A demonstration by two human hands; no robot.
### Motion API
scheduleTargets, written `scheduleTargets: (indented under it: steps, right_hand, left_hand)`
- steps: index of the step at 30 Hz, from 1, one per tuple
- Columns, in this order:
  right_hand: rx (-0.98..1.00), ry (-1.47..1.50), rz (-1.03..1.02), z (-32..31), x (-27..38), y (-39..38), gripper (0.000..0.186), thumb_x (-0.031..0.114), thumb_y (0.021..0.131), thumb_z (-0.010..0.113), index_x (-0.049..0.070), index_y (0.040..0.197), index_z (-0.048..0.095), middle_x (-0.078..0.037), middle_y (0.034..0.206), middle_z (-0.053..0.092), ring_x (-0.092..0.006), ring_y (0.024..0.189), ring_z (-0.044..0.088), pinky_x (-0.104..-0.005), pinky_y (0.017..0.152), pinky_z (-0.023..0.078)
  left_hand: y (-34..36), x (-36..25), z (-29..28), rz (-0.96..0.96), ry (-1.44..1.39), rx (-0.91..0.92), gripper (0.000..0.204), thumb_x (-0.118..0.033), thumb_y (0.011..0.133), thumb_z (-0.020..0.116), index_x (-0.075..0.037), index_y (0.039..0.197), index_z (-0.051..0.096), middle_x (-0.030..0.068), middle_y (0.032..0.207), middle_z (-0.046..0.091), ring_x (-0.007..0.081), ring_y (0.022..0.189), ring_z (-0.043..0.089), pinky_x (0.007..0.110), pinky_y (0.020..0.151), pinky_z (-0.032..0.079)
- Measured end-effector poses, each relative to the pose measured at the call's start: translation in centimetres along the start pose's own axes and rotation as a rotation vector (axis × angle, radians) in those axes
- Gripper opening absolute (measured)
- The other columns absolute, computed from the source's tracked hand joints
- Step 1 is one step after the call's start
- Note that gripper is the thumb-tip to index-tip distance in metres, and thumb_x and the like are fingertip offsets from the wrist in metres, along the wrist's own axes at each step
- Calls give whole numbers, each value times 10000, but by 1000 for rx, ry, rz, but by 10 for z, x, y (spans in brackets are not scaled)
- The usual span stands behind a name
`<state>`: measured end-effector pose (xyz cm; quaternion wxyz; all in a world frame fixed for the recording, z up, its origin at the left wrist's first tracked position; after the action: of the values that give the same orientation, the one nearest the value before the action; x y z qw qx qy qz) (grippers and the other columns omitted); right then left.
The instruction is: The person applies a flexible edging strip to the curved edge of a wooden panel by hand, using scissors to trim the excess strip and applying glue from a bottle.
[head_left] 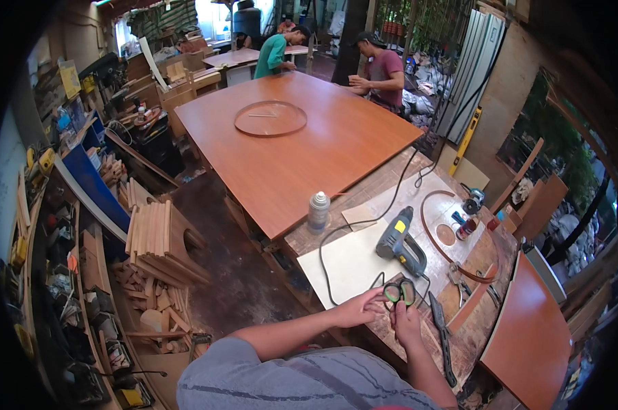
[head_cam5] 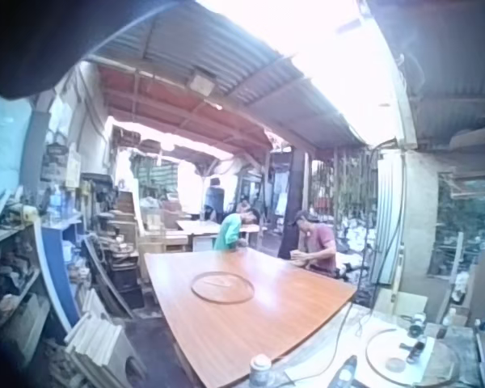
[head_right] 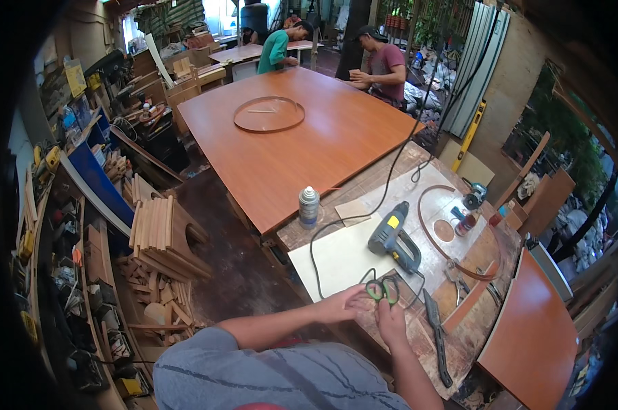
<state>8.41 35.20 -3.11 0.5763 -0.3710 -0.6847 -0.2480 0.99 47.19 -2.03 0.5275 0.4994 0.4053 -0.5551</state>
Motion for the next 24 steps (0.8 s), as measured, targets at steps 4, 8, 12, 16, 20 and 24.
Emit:
scheduleTargets:
  steps: [4,8,12,16,20,24]
  right_hand:
    - [181,297,249,34,-3,-13,463,507,990,312,100,831,468,-8,554,431,-99,423,368,-236,397,307]
    - [299,530,498,38,-16,-28,474,534,989,250,137,785,410,-16,540,383,-107,400,320,-232,370,263]
    - [298,604,541,25,-26,-36,487,558,982,210,146,786,380,-8,506,352,-107,360,267,-241,341,217]
    - [215,560,432,-11,-27,-46,537,644,932,250,160,784,429,-4,471,330,-112,340,261,-244,337,213]
    - [-109,309,138,-69,-29,-44,535,611,939,323,104,854,469,-10,476,375,-106,352,321,-237,349,260]
    - [-170,329,28,-84,-21,-50,553,606,923,392,61,865,465,-17,520,414,-103,397,380,-235,363,298]
  left_hand:
    - [11,-20,-20,168,338,5,272,-159,827,676,-25,1052,601,103,992,633,192,920,608,337,819,468]
    - [7,-40,-4,315,580,-7,252,-168,781,696,-12,955,602,123,874,615,299,842,617,358,756,483]
    - [21,-25,14,408,700,60,207,-213,814,655,-26,871,588,148,819,590,349,784,592,414,703,468]
    - [39,-27,39,410,648,216,176,-204,851,614,-48,929,590,149,862,605,377,815,583,424,718,465]
    - [46,-32,48,399,269,143,201,-219,933,554,-19,914,555,88,757,557,189,649,558,320,618,443]
    - [56,-23,51,227,-87,6,196,-205,982,478,-37,905,542,8,716,486,78,595,448,246,562,389]
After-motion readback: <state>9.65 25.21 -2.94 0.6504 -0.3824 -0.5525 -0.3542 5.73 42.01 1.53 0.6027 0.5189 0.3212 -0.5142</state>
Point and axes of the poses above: each hand's wrist, its own y-axis towards the middle knuckle, its own z-axis out of the palm, x = y × z, the point moved 7 cm from there along y, towards the middle knuckle
